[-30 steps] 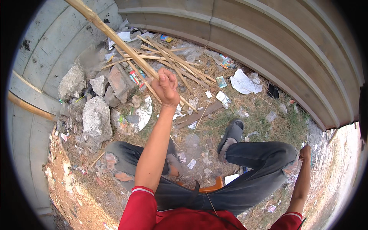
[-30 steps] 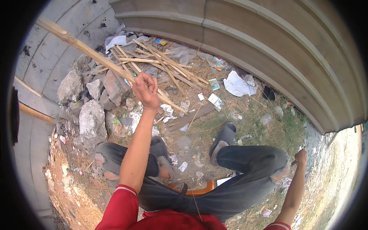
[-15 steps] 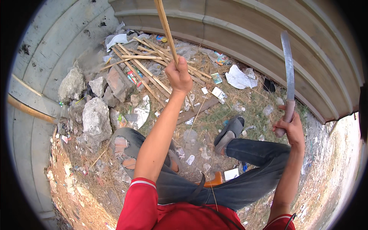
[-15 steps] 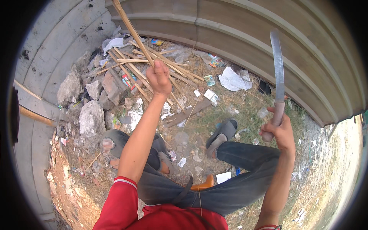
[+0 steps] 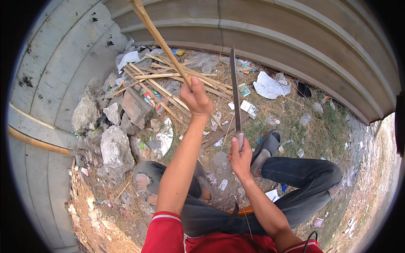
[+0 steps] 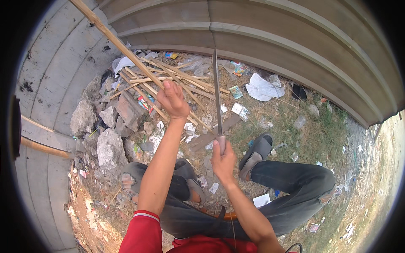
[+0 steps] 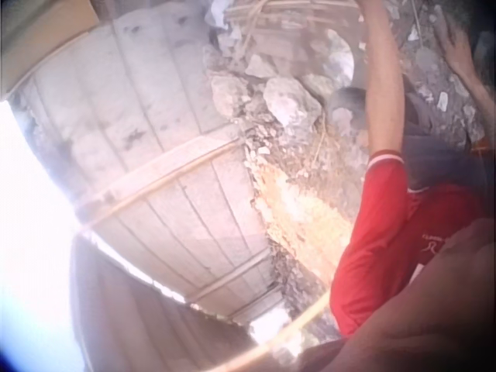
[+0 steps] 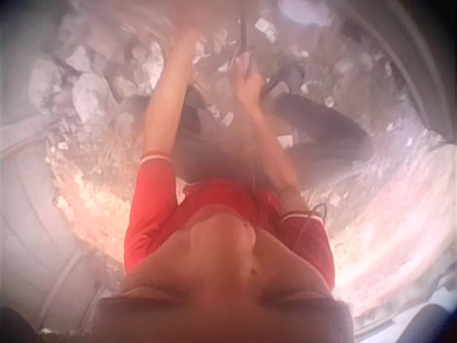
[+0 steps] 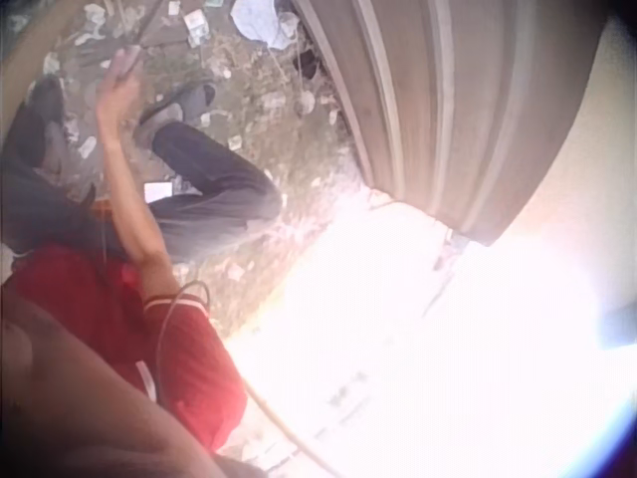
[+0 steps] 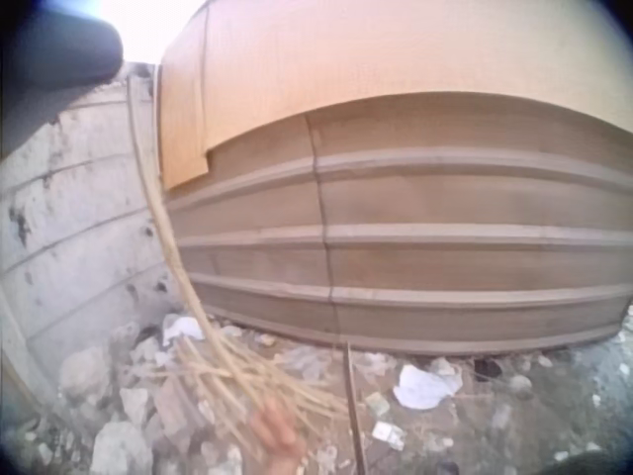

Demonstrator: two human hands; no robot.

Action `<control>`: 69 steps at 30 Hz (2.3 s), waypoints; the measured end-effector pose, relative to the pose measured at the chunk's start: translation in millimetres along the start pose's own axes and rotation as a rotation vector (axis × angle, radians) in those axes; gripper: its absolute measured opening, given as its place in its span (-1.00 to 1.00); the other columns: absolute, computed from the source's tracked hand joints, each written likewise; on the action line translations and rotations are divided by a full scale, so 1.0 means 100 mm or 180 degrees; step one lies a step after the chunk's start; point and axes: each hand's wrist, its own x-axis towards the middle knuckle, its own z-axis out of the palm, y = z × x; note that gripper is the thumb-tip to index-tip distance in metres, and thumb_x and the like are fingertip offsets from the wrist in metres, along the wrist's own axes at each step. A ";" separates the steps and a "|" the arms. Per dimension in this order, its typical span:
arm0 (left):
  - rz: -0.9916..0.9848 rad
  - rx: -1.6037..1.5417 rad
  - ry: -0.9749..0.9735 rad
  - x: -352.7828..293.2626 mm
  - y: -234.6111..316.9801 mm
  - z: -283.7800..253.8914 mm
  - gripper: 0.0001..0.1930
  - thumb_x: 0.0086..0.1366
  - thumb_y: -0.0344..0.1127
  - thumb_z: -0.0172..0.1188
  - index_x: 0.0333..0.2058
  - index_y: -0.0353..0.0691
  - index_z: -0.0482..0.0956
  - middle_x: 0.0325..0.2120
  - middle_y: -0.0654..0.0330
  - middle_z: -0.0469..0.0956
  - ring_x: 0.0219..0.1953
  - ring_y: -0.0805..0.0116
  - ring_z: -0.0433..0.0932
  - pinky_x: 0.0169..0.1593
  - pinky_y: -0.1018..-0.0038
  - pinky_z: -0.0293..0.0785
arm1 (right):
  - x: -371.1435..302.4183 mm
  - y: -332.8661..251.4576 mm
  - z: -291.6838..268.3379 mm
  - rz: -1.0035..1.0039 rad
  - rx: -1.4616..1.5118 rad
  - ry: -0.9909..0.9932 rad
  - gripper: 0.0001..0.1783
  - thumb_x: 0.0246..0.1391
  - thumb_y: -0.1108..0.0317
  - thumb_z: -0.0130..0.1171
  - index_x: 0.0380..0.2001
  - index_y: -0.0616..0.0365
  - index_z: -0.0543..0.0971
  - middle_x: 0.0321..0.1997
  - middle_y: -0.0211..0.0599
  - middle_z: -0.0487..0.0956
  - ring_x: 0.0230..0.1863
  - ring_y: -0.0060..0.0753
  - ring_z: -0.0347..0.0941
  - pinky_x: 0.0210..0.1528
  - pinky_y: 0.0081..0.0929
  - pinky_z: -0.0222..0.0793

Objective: The person sits on a small stool and uses a blue utility knife to shave thin strips from a long bamboo stick. They then switch to a large machete to split the bamboo lengthwise and shave the edges. The person alternates between the two tools to refine the bamboo stick, which is held in the left hand while the right hand manipulates the tools.

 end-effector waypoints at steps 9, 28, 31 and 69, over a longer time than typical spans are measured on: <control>-0.0193 0.0417 0.0024 0.06 -0.17 0.08 -0.49 0.42 0.05 0.01 -0.55 -0.29 0.40 -0.71 0.29 0.27 -0.60 0.44 0.23 -0.48 0.41 0.12 | -0.23 1.44 -0.51 0.0984 -0.2024 -0.0482 -0.42 0.21 -0.08 0.14 -0.15 0.36 0.56 -0.38 0.15 0.61 -0.39 0.14 0.56 -0.22 -0.13 0.48; 0.0000 0.0236 0.0721 -0.02 -0.03 -0.05 -0.39 0.47 0.27 -0.15 -0.60 -0.07 0.05 -0.65 0.41 0.00 -0.65 0.61 -0.03 -0.57 0.57 -0.13 | 0.07 0.65 -0.24 0.1427 0.0065 -0.0254 -0.58 0.28 0.11 0.16 -0.54 0.19 0.43 -0.65 -0.40 0.44 -0.65 -0.55 0.40 -0.57 -0.53 0.33; -0.0120 0.0107 0.0732 -0.03 -0.02 0.02 -0.38 0.44 0.24 -0.10 -0.59 -0.20 0.22 -0.71 0.39 0.13 -0.64 0.57 0.08 -0.54 0.50 -0.04 | 0.22 0.05 -0.15 0.0458 0.1305 -0.0025 -0.57 0.31 0.11 0.15 -0.55 0.11 0.33 -0.73 -0.50 0.28 -0.79 -0.56 0.24 -0.76 -0.43 0.17; -0.0061 0.0009 0.0749 -0.03 -0.05 0.14 -0.40 0.46 0.16 -0.16 -0.61 -0.23 0.21 -0.74 0.32 0.15 -0.65 0.51 0.13 -0.54 0.45 -0.03 | -0.29 1.43 -0.21 0.1040 -0.0902 -0.0125 -0.52 0.24 -0.01 0.19 -0.43 0.27 0.58 -0.65 -0.28 0.50 -0.61 -0.41 0.46 -0.50 -0.36 0.33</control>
